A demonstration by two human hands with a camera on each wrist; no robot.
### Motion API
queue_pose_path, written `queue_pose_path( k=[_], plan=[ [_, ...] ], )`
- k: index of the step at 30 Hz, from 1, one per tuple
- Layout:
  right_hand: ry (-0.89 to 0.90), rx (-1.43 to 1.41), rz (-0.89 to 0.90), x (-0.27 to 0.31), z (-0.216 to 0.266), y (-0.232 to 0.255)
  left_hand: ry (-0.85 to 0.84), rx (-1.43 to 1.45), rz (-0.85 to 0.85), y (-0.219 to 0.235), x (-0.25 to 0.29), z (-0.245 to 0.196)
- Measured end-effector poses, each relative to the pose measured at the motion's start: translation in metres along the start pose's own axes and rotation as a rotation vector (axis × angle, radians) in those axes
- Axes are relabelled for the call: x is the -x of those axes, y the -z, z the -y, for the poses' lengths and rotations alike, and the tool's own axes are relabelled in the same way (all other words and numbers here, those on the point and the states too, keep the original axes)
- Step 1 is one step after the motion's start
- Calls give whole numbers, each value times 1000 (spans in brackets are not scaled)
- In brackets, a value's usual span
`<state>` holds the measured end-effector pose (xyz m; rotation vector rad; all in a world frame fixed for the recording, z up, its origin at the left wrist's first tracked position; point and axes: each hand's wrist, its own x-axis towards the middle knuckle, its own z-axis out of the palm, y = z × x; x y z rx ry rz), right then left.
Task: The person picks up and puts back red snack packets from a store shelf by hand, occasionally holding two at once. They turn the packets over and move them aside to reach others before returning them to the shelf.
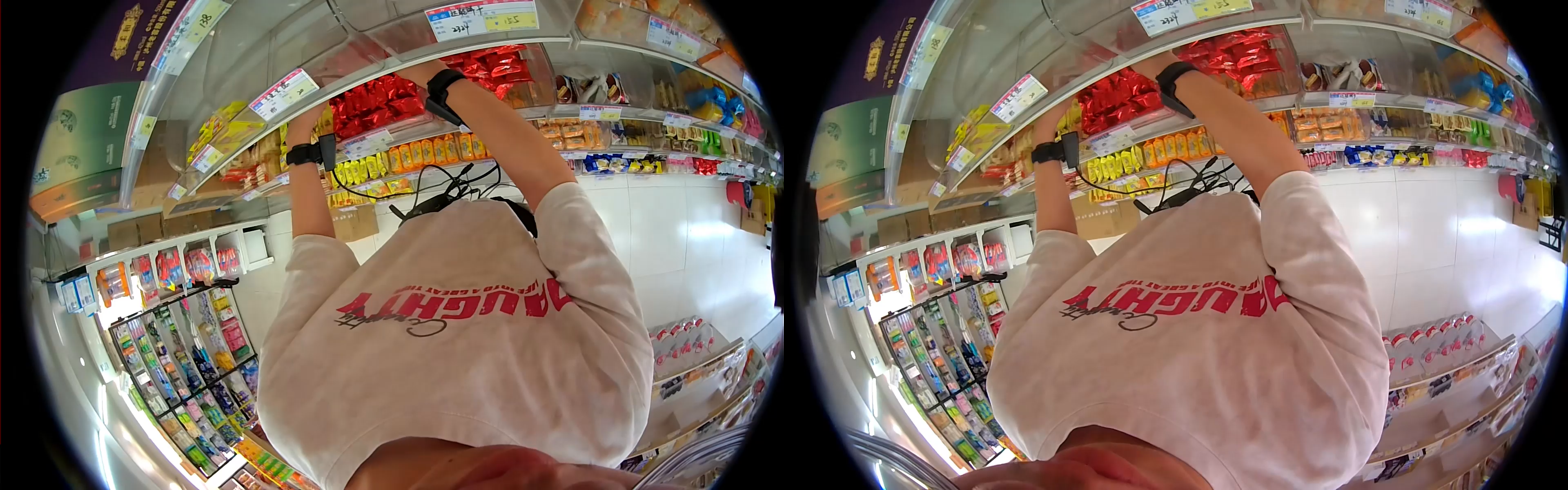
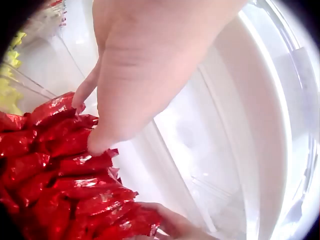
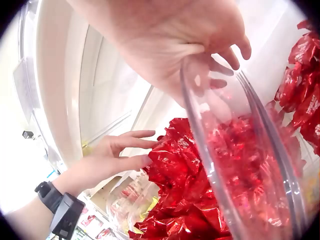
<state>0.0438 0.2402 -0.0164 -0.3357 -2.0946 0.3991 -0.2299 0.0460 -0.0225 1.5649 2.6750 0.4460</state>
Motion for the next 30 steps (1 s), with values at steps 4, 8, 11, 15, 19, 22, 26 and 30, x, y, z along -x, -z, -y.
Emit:
queue_pose_path(
  k=[4,8,11,15,19,22,26,30],
  plan=[
    [33,92,75,-3,-8,-5,-44,47,-182,17,16,-42],
    [147,216,-73,1,-19,-22,-82,-131,-236,-10,5,-25],
    [147,241,-77,-1,-20,-24,-150,-68,-307,-18,1,-25],
    [183,264,-119,-1,-18,-20,-165,124,-303,-13,9,-34],
    [129,171,-50,-4,-11,-7,-200,-38,-205,-24,-7,-17],
    [118,127,-77,-3,-12,-10,-129,-148,-25,-23,-3,-32],
    [128,123,-126,-1,-11,-10,53,150,-50,-13,2,-50],
    [186,282,56,-3,-8,3,145,262,-115,3,13,-71]
  ],
)
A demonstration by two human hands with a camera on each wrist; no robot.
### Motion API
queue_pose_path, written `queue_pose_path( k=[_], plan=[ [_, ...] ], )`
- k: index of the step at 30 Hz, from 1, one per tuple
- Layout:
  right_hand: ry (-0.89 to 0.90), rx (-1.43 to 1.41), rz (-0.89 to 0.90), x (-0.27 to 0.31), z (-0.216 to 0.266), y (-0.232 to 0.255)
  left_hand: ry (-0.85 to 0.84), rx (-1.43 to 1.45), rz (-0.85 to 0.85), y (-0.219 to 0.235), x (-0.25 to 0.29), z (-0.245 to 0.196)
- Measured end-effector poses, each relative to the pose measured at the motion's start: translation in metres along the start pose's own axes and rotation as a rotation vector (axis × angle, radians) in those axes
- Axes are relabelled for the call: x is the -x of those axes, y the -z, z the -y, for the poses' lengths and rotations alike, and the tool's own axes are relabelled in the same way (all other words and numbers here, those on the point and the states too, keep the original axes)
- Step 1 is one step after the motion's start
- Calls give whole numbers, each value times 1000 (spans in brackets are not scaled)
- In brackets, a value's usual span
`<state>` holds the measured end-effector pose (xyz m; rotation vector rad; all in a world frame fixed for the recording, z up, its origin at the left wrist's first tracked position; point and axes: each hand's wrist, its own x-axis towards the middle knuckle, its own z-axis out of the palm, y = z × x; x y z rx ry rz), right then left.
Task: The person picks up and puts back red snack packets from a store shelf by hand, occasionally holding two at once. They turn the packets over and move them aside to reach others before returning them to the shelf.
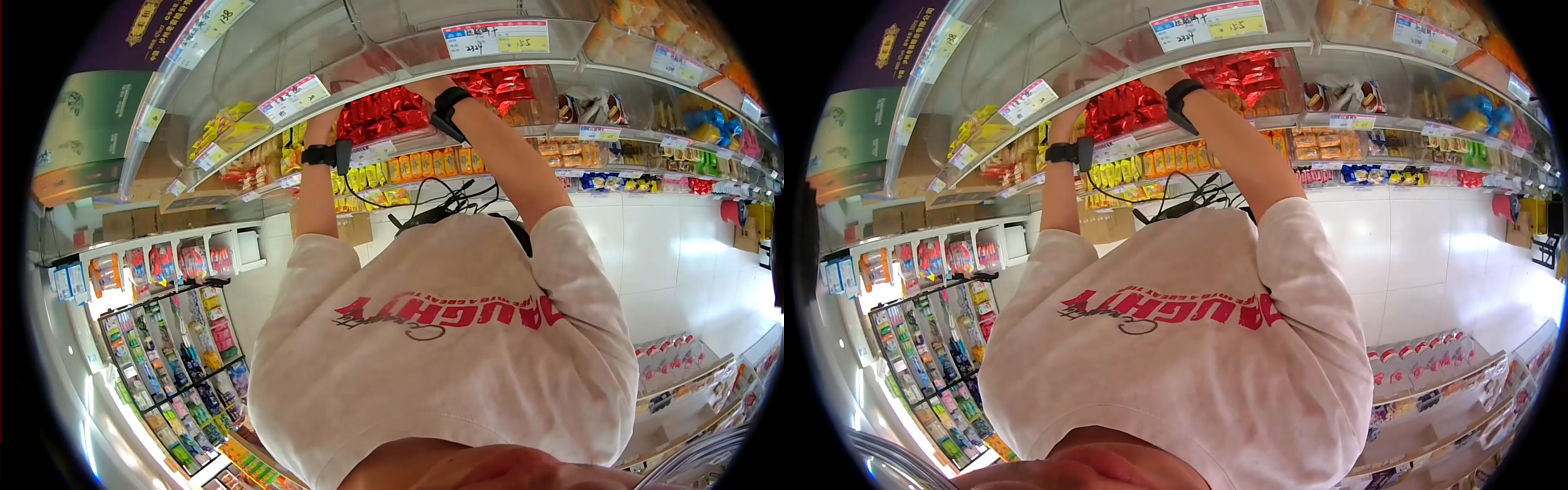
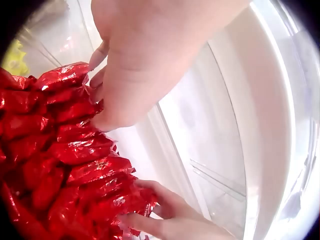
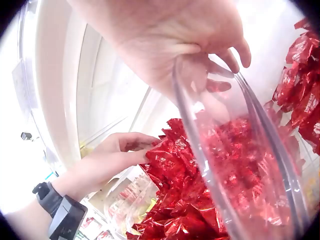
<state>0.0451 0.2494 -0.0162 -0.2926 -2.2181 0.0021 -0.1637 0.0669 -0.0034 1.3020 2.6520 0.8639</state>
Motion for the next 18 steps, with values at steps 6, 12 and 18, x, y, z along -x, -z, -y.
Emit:
queue_pose_path(
  k=[6,12,18],
  plan=[
    [-94,-112,24,-4,0,-15,-17,61,31,-4,-7,21],
    [-110,-154,47,-1,-3,-17,-47,-58,-11,-11,-6,17],
    [-89,-36,150,-3,-1,-10,-290,-160,-54,-9,-11,-1]
  ],
)
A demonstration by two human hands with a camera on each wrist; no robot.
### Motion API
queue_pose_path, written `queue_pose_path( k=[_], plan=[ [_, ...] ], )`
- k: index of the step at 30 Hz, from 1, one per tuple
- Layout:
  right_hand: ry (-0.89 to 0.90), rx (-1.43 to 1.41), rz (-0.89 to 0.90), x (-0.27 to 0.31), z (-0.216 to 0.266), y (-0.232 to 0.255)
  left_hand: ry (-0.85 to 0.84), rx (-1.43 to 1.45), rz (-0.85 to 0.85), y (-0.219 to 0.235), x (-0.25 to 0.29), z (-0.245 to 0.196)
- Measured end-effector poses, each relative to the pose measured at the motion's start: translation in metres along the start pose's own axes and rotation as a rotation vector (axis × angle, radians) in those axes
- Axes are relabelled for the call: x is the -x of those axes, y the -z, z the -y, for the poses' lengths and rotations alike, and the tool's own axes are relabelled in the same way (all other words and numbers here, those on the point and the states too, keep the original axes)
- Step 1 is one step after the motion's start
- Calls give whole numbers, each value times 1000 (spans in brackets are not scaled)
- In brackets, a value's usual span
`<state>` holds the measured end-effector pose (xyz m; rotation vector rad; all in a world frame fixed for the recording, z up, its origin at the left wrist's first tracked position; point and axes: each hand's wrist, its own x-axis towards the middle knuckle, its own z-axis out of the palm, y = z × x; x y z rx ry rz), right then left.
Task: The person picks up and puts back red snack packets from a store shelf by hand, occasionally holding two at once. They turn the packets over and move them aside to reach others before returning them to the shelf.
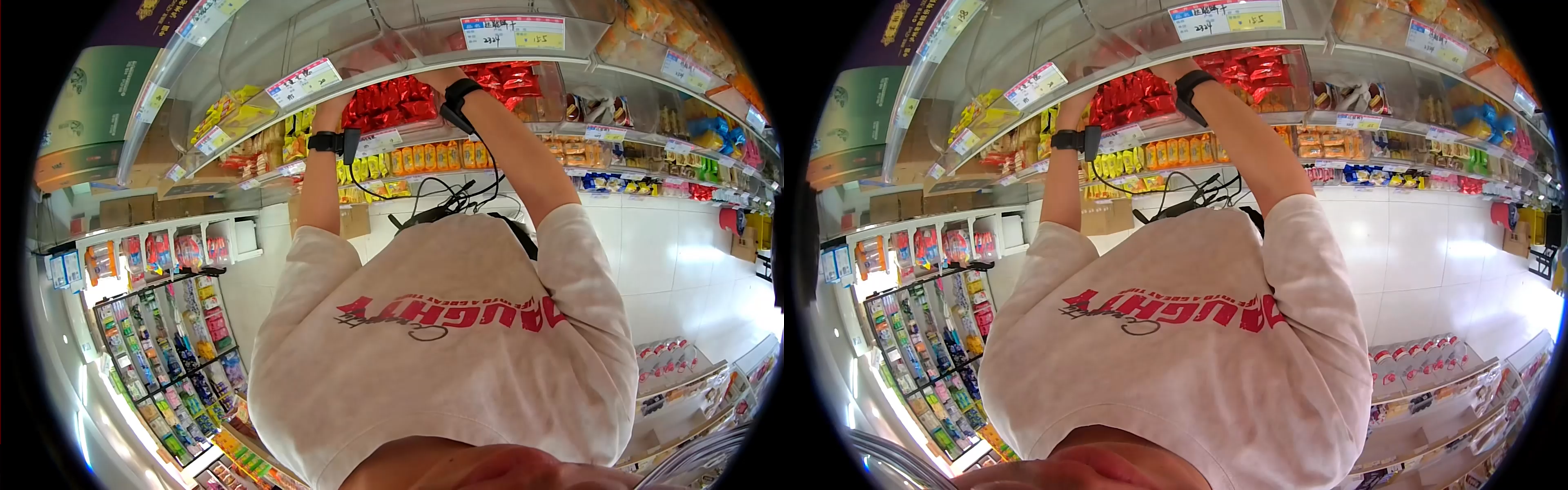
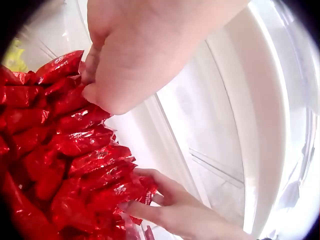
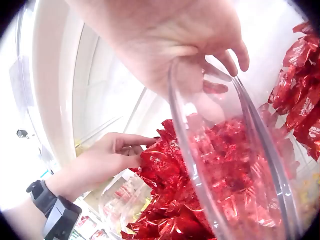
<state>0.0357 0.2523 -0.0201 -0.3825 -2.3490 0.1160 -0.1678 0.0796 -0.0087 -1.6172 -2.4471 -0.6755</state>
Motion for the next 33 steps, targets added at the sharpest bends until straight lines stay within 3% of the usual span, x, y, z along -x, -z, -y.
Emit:
queue_pose_path(
  k=[5,7,8,11,15,17,22,25,26,29,33],
  plan=[
    [-13,-15,69,-1,-3,-3,-39,-103,65,0,-4,-2],
    [-55,-54,150,-3,0,4,-49,-80,120,-11,-5,17],
    [-89,-83,209,-7,4,16,-47,-49,170,-31,-7,48],
    [-110,-76,184,-5,2,5,-101,-122,124,-36,-6,52],
    [-106,-110,113,-2,-12,-35,42,-123,-78,6,6,-28],
    [-82,-78,74,-1,-15,-49,-147,-210,-132,-2,9,-13],
    [-67,-63,94,3,-11,-41,-151,-129,-4,-10,3,6],
    [-57,-43,141,6,-16,-38,-125,-300,20,-12,14,1],
    [-51,-34,170,7,-17,-38,-20,-300,101,-11,15,-6],
    [-43,-10,265,10,-25,-40,-21,-127,106,-9,20,-14],
    [-44,57,354,16,-43,-51,169,-191,204,-12,35,-49]
  ],
)
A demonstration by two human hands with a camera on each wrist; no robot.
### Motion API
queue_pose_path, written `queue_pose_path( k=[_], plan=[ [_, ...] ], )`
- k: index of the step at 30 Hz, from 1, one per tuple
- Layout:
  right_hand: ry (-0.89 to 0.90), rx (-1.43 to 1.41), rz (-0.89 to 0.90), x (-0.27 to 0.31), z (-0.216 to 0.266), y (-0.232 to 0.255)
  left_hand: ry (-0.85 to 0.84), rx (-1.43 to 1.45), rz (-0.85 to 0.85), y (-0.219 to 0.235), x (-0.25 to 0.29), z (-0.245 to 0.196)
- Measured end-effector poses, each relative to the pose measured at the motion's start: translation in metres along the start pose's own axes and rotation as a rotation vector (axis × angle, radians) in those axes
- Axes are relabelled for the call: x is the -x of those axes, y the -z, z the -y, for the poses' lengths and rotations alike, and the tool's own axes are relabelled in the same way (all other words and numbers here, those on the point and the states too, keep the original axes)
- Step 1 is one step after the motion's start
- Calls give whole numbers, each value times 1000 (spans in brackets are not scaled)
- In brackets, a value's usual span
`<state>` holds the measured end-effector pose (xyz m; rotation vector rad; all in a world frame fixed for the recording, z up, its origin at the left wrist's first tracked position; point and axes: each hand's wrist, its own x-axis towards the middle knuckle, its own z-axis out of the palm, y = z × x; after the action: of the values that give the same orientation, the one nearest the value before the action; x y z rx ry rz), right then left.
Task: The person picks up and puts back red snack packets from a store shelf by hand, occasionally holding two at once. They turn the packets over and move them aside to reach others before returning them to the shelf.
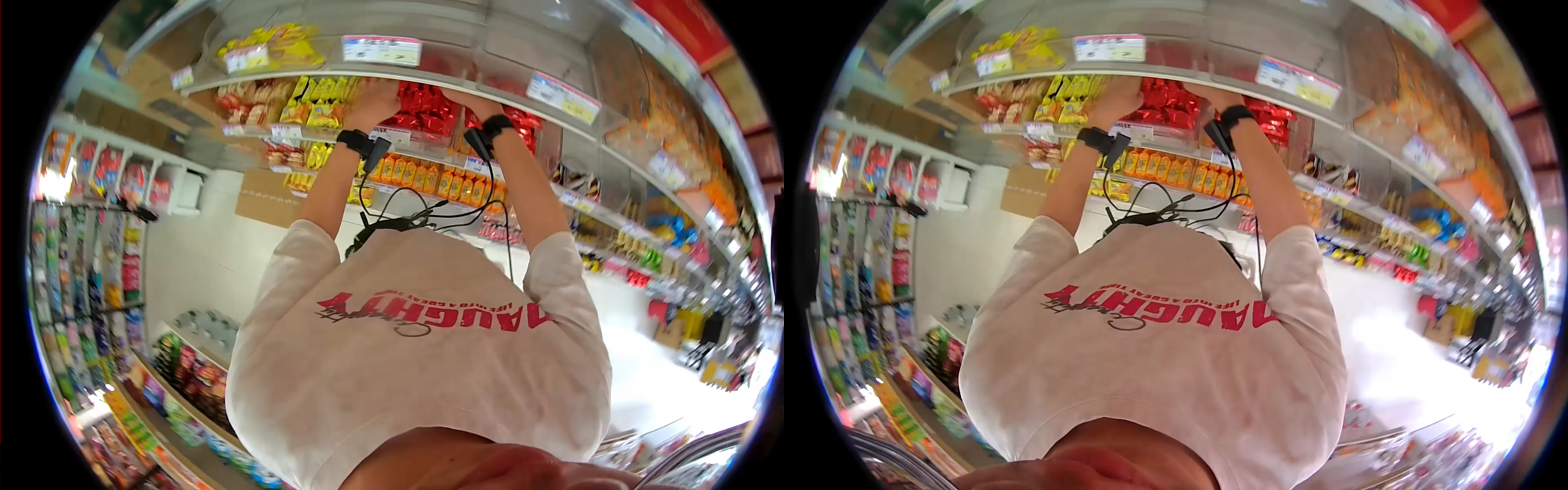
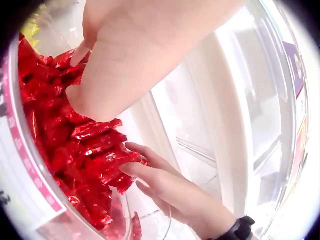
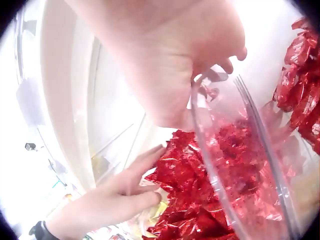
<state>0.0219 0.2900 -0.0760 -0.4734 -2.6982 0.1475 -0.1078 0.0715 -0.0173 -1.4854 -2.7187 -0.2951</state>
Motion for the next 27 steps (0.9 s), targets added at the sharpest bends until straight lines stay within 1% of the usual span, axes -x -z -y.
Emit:
queue_pose_path(
  k=[1,2,3,4,6,7,8,9,10,11,12,14,17,20,24,26,27],
  plan=[
    [2,28,-22,-2,1,-1,-49,-25,-101,5,7,-9],
    [6,40,-72,-4,2,-4,1,18,-79,8,19,-18],
    [20,42,-112,-7,12,6,1,92,-150,0,19,-18],
    [18,9,-153,-12,33,36,-2,163,-218,-10,19,-17],
    [14,-47,-2,-8,71,79,-8,175,-254,-25,14,-15],
    [7,-71,72,-6,83,85,-61,138,-354,-26,14,-16],
    [122,-123,-34,-10,84,75,18,170,-324,-30,16,-21],
    [290,-59,-188,-21,81,65,22,185,-353,-35,16,-22],
    [458,0,-342,-28,88,65,25,201,-384,-40,15,-22],
    [421,-103,-208,-29,92,66,44,173,-343,-45,14,-22],
    [433,-125,-147,-33,97,70,60,149,-331,-46,14,-23],
    [385,-166,-32,-44,95,61,67,141,-332,-48,16,-24],
    [304,-113,99,-64,67,28,68,176,-347,-50,16,-23],
    [308,-79,111,-67,55,16,56,159,-405,-56,19,-25],
    [234,-131,199,-67,63,25,-2,201,-342,-49,19,-20],
    [161,-99,234,-58,82,53,-59,235,-471,-41,28,-17],
    [151,-143,179,-50,80,59,-88,253,-533,-38,32,-14]
  ],
)
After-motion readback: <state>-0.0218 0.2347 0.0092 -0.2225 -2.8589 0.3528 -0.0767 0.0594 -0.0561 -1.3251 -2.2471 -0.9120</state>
